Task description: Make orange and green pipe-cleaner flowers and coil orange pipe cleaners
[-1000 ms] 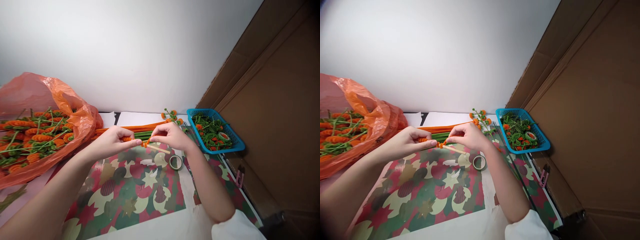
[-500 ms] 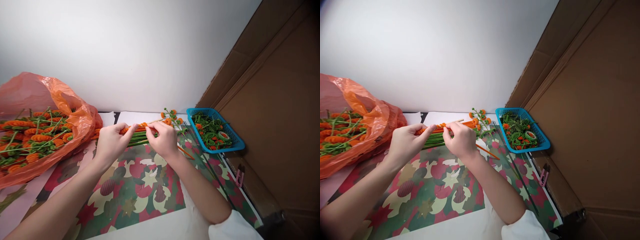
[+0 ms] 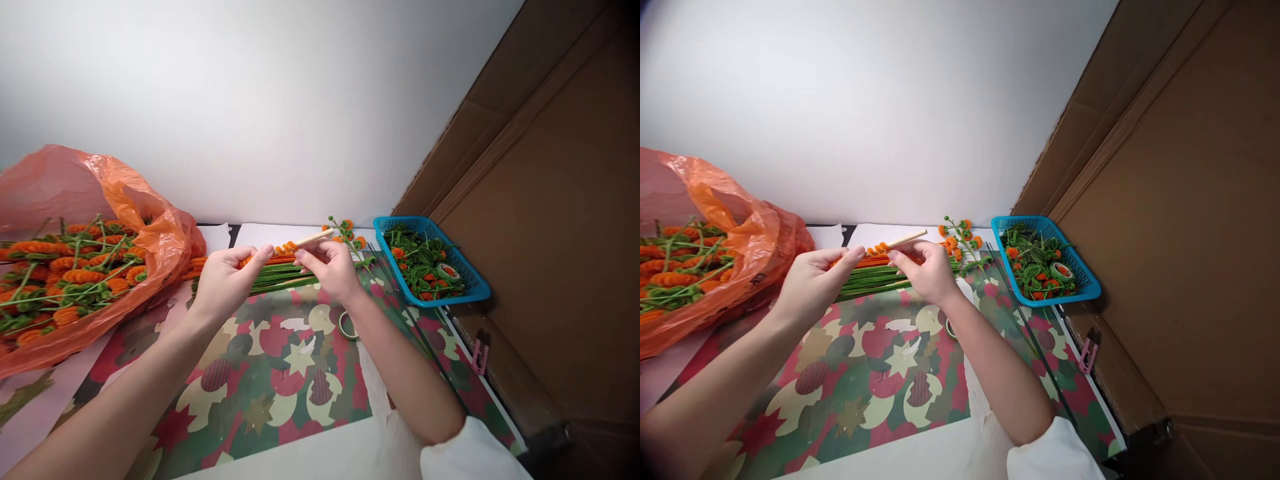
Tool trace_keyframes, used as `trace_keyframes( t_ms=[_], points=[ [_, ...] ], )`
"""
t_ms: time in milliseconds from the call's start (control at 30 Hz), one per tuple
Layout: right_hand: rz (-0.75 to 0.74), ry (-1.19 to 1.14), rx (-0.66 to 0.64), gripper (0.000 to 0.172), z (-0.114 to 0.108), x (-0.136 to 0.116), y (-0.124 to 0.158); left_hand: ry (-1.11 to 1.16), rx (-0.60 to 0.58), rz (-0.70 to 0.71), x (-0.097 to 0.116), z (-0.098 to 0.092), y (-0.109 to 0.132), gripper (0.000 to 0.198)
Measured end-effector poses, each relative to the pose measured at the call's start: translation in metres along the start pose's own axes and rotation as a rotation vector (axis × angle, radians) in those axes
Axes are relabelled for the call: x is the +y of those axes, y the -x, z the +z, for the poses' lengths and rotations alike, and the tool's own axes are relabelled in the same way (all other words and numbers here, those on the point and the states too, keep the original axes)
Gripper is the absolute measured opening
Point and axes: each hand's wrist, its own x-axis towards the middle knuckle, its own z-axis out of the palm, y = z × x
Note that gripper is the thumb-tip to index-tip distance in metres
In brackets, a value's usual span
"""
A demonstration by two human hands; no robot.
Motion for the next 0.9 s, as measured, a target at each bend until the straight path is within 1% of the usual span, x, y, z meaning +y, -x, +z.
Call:
trace_keyframes(
  t_ms=[67, 167, 233, 300, 400, 500, 600, 667, 733, 800, 900],
  points=[
    [-0.02, -0.008, -0.056, 0.027, -0.005, -0.001, -0.002, 0.021, -0.023, 0.009, 0.0, -0.002, -0.002, 0.043],
    [-0.04, 0.001, -0.164, 0.023, -0.014, -0.005, -0.003, 0.031, -0.104, 0.056, -0.002, -0.006, -0.006, 0.045],
    [-0.001, 0.006, -0.283, 0.019, -0.022, -0.01, -0.002, -0.004, -0.165, 0.11, -0.004, -0.011, -0.008, 0.046],
    [0.072, 0.03, -0.412, 0.016, -0.03, -0.017, -0.002, -0.065, -0.243, 0.178, -0.006, -0.016, -0.011, 0.045],
    [0.176, 0.146, -0.581, 0.011, -0.039, -0.027, -0.001, -0.146, -0.39, 0.26, -0.009, -0.022, -0.013, 0.043],
    [0.228, 0.332, -0.716, 0.008, -0.04, -0.035, 0.0, -0.205, -0.514, 0.31, -0.012, -0.025, -0.015, 0.043],
    [0.255, 0.486, -0.815, 0.007, -0.038, -0.038, 0.001, -0.255, -0.592, 0.374, -0.014, -0.026, -0.016, 0.045],
    [0.278, 0.515, -0.903, 0.006, -0.037, -0.037, 0.0, -0.278, -0.631, 0.418, -0.014, -0.026, -0.016, 0.045],
    [0.309, 0.485, -1.004, 0.005, -0.036, -0.032, -0.001, -0.299, -0.659, 0.454, -0.013, -0.025, -0.016, 0.044],
    [0.38, 0.398, -1.099, 0.005, -0.037, -0.025, -0.003, -0.325, -0.673, 0.477, -0.011, -0.024, -0.015, 0.045],
    [0.612, 0.167, -1.192, 0.009, -0.036, -0.011, -0.005, -0.345, -0.684, 0.501, -0.009, -0.024, -0.013, 0.045]
  ],
)
